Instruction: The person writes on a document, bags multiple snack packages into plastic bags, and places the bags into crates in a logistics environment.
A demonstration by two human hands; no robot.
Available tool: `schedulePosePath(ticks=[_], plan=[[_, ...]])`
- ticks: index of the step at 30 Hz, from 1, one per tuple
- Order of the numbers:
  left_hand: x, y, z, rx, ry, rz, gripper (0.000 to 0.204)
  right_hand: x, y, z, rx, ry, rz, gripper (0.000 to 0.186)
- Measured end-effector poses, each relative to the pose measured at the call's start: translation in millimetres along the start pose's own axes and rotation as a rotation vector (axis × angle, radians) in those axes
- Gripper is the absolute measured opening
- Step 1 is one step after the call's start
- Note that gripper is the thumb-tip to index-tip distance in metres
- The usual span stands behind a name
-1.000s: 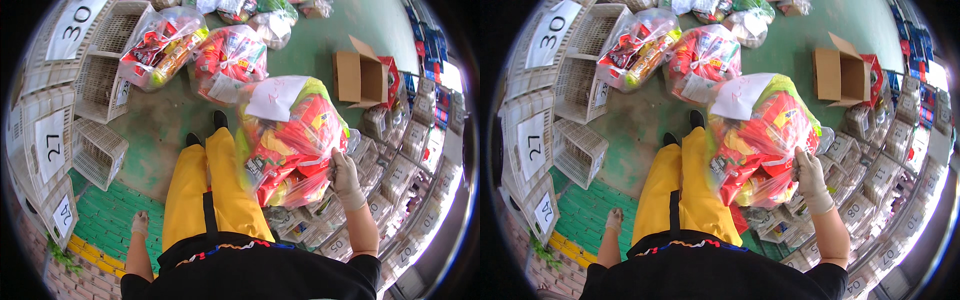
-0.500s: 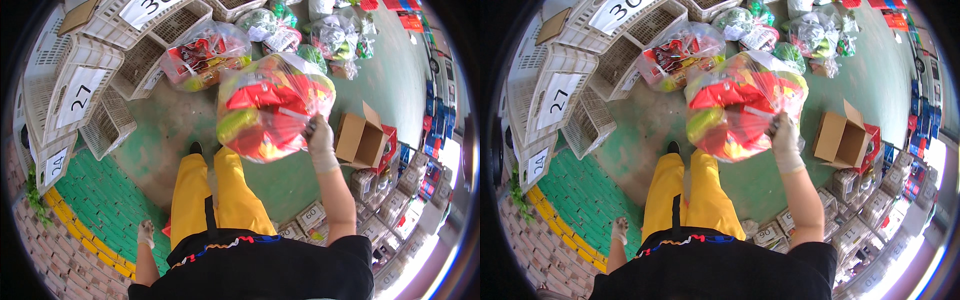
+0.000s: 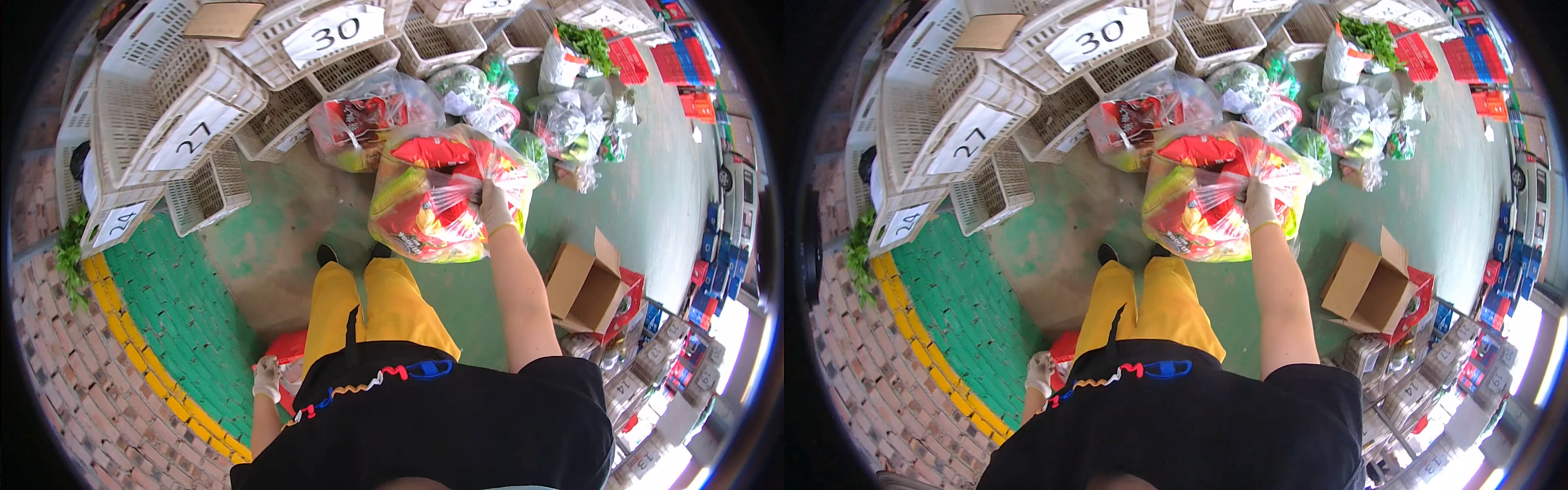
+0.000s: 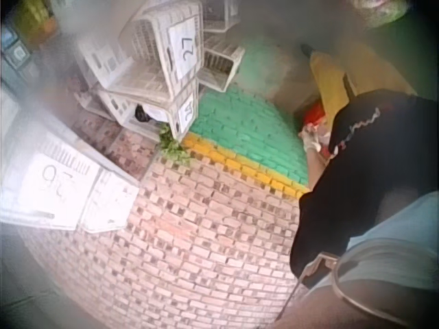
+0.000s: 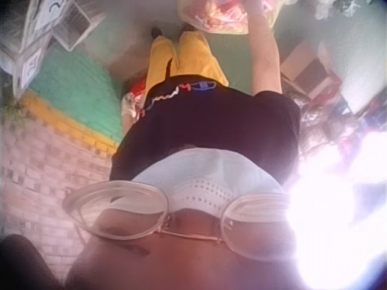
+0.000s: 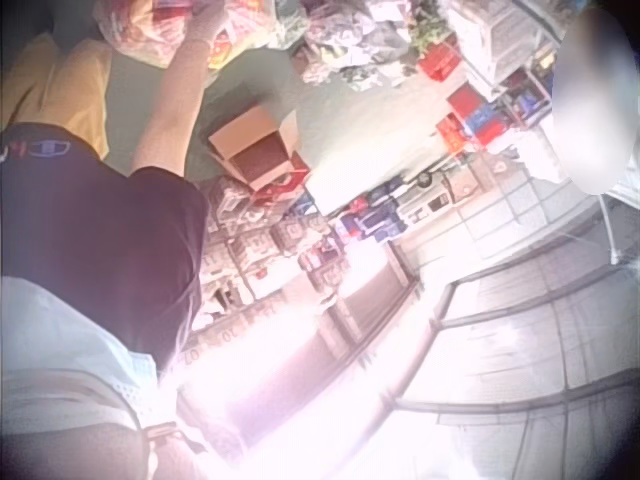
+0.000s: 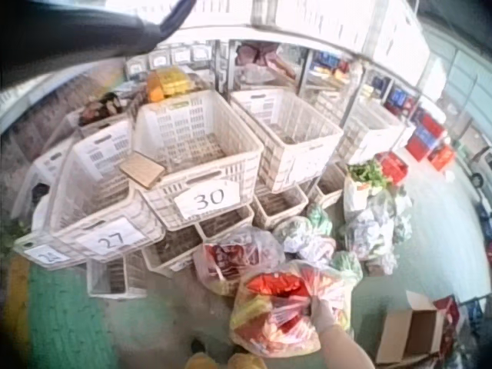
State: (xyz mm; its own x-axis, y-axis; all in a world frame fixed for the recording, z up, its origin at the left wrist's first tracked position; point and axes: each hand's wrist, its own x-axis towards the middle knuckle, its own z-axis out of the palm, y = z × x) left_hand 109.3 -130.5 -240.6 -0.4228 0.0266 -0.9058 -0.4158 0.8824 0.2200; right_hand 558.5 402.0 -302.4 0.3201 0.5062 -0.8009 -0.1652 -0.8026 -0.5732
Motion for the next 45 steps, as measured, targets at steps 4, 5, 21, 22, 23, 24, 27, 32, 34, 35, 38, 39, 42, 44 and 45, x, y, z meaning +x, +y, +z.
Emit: schedulePosePath(ticks=[4,5,21,22,23,24,27,32,34,35,38,39,42,44,45], plan=[[17,2,-4,-0.123,-0.084,0.257,0.016,16,4,-28,-0.285,-0.205,-0.479,0.013],[21,-16,-44,0.012,-0.045,0.515,0.015,-5,12,-3,-0.149,-0.229,-0.392,0.011],[-90,101,-72,1.795,-0.371,0.773,0.032,-138,10,9,-0.219,0.133,-0.434,0.021],[-92,121,-75,1.849,-0.439,0.801,0.030,-145,5,12,-0.143,0.064,-0.428,0.019],[-88,142,-78,1.916,-0.462,0.858,0.029,-150,4,20,-0.089,0.062,-0.461,0.018],[-75,164,-80,1.993,-0.426,0.877,0.028,-156,4,35,-0.033,0.055,-0.496,0.017],[29,178,-89,1.551,0.062,0.943,0.025,-148,2,73,-0.135,0.006,-0.675,0.017],[9,241,-63,0.180,0.322,0.777,0.026,-188,-4,172,-0.539,-0.403,-0.600,0.019],[18,204,-92,0.604,0.328,0.869,0.025,-227,-3,228,-0.968,-0.825,-0.812,0.018],[16,205,-97,0.712,0.302,0.861,0.024,-236,-8,243,-1.225,-1.041,-1.090,0.017],[-41,234,-111,0.830,0.199,0.739,0.021,-231,-22,284,-2.085,-1.491,-1.431,0.020],[-67,261,-114,0.763,0.201,0.849,0.019,-217,-27,305,-2.339,-1.577,-1.576,0.025],[-168,389,-95,0.640,0.014,1.266,0.016,-118,-45,373,-2.781,-1.224,-1.529,0.016],[-225,455,-72,0.568,-0.035,1.613,0.019,-150,-37,437,-2.214,-0.472,-1.067,0.022],[-244,480,-50,0.540,-0.171,1.646,0.017,-139,-34,441,-2.210,-0.519,-1.122,0.022]])
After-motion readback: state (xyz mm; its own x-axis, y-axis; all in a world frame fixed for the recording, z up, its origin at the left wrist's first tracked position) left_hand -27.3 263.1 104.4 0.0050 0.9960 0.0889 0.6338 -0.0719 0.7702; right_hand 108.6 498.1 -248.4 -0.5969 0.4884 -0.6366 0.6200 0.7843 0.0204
